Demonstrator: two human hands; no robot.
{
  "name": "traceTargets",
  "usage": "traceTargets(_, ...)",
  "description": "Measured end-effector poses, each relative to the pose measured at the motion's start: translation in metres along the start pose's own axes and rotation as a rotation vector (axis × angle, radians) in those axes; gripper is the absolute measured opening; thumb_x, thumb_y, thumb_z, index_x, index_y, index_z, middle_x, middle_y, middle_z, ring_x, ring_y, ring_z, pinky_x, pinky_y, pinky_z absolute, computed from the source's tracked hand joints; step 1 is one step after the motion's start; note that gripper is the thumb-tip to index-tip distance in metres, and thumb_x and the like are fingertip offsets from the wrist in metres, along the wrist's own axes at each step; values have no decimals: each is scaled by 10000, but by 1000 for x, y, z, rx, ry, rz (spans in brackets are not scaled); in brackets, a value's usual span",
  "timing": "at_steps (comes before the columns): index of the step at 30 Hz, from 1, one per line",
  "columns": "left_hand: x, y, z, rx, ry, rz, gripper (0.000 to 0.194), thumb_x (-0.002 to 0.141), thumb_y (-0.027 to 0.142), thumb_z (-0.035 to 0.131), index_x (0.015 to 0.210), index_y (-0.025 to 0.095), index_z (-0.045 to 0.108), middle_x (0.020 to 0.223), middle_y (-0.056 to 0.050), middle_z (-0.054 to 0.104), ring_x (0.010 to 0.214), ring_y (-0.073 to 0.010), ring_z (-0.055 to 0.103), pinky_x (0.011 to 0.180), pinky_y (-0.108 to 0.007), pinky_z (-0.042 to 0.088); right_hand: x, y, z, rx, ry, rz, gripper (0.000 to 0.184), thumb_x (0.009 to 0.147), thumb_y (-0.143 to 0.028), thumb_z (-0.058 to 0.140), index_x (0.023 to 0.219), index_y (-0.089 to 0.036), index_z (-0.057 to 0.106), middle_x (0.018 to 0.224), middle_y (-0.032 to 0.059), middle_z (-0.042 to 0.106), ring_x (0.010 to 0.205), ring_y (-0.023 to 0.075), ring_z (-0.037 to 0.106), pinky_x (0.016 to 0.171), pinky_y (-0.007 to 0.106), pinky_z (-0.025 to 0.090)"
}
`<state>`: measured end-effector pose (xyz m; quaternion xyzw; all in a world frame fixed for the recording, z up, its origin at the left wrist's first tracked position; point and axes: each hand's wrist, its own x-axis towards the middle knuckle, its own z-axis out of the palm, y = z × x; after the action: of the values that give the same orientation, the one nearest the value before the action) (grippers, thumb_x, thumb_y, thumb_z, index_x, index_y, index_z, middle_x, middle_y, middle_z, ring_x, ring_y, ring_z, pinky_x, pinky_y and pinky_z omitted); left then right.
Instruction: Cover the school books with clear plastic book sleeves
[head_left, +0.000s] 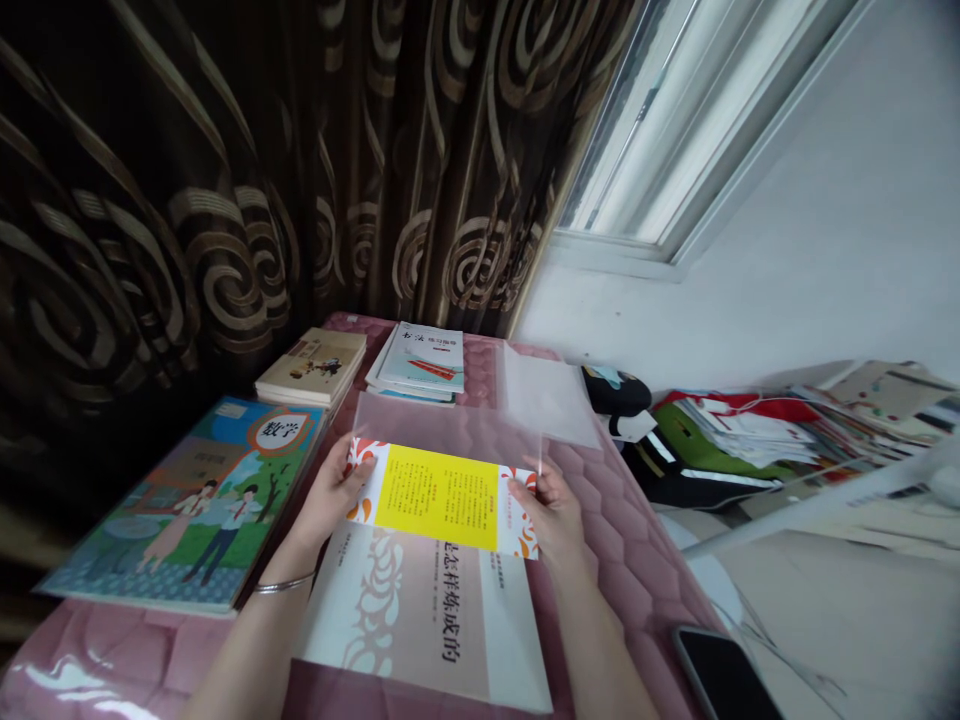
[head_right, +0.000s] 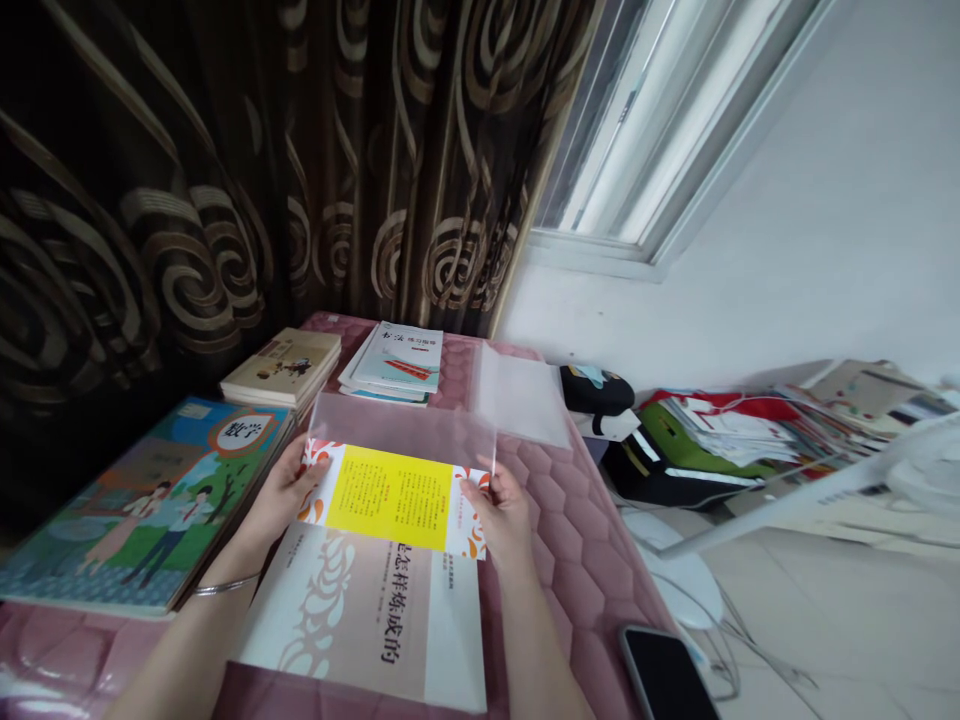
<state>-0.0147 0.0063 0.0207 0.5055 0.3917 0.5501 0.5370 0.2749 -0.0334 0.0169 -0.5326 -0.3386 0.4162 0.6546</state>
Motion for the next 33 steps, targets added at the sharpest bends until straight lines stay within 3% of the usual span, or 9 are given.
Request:
traceTargets(3,1,-2,-1,18,8,21,545,799,428,717,1271,225,536,1130,-57,691,991,-199,675,880,-322,544,-1,-3,0,13,-12,1,642,452,-471,903,993,-229,658,756,-1,734,645,208,687,598,326,568)
traceTargets(9,4,-9,-6,63,56,63,499,817,429,700,1249,223,556,1183,-52,674,1076,-230,644,910,-323,532,-3,-5,-4,-17,-164,79,421,548,-483,879,800,-212,678,741,10,733,632,202,681,610,315,552)
traceTargets(14,3,-7,-4,11,52,9,556,793,445,717,1273,231,535,1143,-57,692,1012,-215,676,864,-326,554,-1,1,-4,-60,-113,76,443,504,-524,880,725,-197,679,685,26,721,569,218,660,546,340,541)
traceTargets(21,-1,1,-1,-44,78,-55,578,733,413,752,1244,228,557,1093,-59,719,959,-241,696,853,-355,563,0,5,-4,-125,-110,21,393,578,-563,801,785,-239,718,675,17,710,658,268,685,550,393,556)
traceTargets(26,-1,2,-3,-71,9,-55,553,751,404,749,1229,230,532,1094,-58,712,940,-238,700,809,-346,579,-2,0,-4,-113,-83,63,453,482,-559,869,665,-195,670,625,18,706,520,211,636,496,333,523)
traceTargets(33,0,1,-1,-84,-31,-23,463,780,395,736,1157,228,525,1020,-35,711,883,-196,701,776,-316,578,0,4,-4,-91,-60,81,475,459,-571,881,666,-193,679,591,10,697,475,194,619,460,301,506)
